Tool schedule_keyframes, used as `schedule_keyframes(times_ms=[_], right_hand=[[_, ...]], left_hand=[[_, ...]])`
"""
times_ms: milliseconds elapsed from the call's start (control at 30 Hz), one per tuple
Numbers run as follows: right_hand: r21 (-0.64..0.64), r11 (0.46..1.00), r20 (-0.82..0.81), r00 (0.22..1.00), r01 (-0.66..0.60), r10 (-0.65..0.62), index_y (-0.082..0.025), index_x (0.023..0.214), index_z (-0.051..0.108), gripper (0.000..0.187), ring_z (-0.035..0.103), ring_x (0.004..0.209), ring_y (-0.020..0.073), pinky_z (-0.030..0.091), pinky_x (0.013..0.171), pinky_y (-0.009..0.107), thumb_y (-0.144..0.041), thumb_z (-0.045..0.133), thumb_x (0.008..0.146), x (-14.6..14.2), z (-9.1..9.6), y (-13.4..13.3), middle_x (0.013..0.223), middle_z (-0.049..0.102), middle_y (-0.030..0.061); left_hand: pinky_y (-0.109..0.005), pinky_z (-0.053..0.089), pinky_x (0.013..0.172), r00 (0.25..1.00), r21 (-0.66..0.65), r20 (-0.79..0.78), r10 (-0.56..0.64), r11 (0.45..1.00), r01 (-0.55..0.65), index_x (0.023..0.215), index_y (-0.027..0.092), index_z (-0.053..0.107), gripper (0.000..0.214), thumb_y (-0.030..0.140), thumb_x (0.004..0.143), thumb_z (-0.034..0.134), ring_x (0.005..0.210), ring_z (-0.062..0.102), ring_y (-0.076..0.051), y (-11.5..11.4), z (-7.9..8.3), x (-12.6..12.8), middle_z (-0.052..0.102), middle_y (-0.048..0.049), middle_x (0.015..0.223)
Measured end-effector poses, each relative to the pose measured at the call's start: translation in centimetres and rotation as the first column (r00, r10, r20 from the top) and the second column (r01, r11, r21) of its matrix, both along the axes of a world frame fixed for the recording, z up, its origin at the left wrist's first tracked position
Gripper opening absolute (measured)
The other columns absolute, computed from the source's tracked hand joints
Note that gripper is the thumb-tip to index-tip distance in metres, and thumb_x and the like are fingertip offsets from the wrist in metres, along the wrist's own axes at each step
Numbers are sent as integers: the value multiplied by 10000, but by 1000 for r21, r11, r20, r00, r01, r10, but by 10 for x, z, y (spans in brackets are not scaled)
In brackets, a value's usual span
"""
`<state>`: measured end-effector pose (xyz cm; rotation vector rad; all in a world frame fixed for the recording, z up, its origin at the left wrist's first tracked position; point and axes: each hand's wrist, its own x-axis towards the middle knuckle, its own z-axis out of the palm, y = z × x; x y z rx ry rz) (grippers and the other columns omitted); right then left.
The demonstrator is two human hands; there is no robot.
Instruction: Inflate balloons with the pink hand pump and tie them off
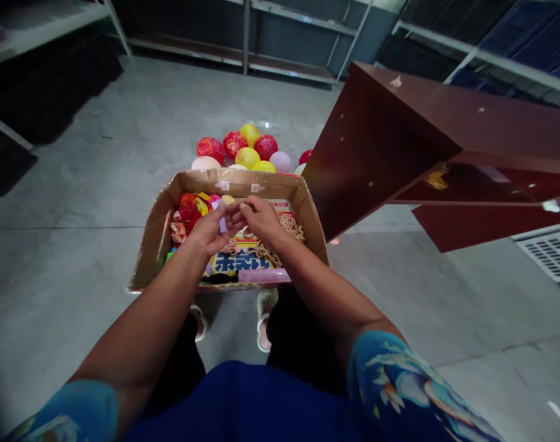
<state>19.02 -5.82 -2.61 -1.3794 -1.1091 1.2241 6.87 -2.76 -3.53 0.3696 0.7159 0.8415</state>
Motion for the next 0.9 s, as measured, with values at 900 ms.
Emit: schedule_keyframes(times_ms=[900], right_hand=[[-246,835,580,616,-491,533,-200,980,674,443,563,797,187,417,730,285,-237,779,551,108,-6,-24,918,670,18]], left_hand=[[-135,249,354,951,-65,136,279,960,-273,810,168,534,223,143,944,357,370,355,-27,25,23,-41,440,57,507]])
